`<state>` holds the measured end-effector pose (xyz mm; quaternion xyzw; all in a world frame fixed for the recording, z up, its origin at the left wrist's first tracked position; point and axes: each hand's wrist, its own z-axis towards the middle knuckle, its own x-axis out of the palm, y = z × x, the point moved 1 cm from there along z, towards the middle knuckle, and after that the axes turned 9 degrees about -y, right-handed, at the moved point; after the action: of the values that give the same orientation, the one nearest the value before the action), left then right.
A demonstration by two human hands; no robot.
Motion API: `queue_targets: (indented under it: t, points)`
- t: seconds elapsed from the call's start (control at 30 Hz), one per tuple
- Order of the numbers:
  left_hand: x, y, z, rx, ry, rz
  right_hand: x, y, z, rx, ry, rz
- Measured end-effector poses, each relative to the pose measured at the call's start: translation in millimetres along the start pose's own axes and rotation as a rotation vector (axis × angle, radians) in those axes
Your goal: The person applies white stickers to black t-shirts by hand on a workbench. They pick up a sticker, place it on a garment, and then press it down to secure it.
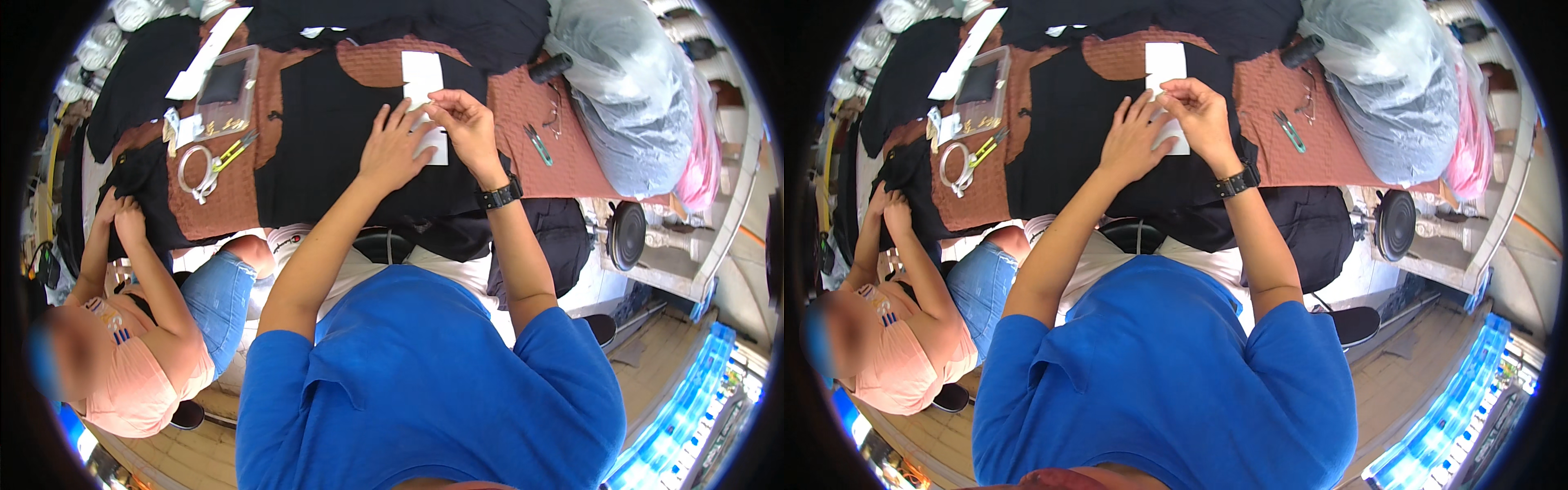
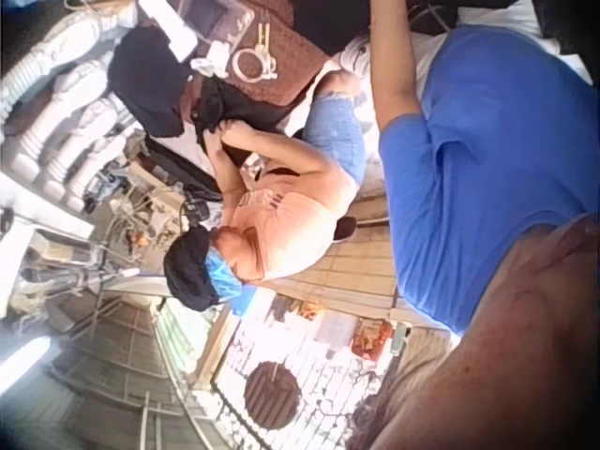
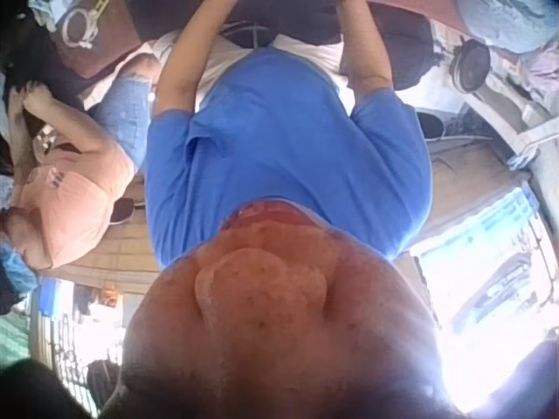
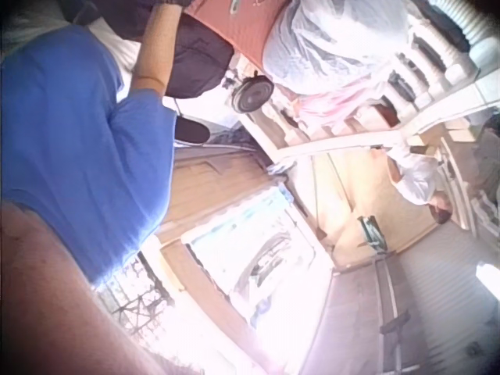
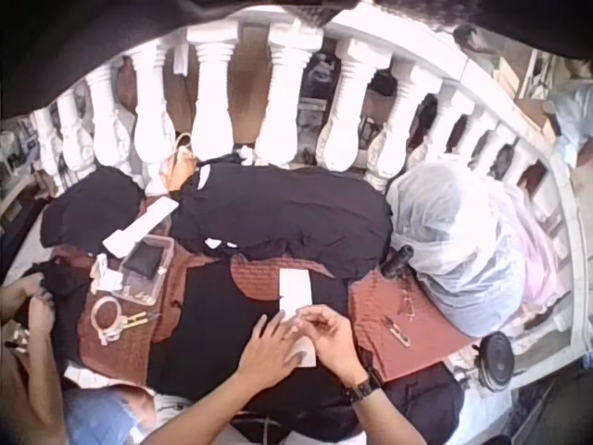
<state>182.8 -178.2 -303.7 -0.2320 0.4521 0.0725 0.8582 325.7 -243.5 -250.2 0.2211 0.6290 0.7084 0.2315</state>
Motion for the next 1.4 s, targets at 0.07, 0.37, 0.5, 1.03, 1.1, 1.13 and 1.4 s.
queue_targets:
  t: [0.07,0.37,0.5,1.03,1.1,1.13,1.4]
  points:
    - [-1,0,0,0.017,-0.024,-0.007,-21,-1,-7,0.073,-0.038,-0.020]
    - [-4,-1,2,0.019,0.040,-0.005,-40,-13,-13,0.170,-0.028,0.160]
    - [-3,-1,2,0.028,0.029,0.001,-42,-17,-13,0.201,-0.020,0.241]
    - [-1,0,1,0.046,0.013,0.014,-42,-31,-24,-0.070,-0.210,-0.511]
    - [-1,0,1,0.044,0.045,0.023,-36,-31,-30,-0.116,-0.259,-0.560]
    - [-1,0,1,0.044,0.043,0.023,-36,-35,-30,-0.147,-0.257,-0.590]
    - [-1,-1,2,0.048,0.049,0.017,-38,-42,-27,-0.193,-0.274,-0.670]
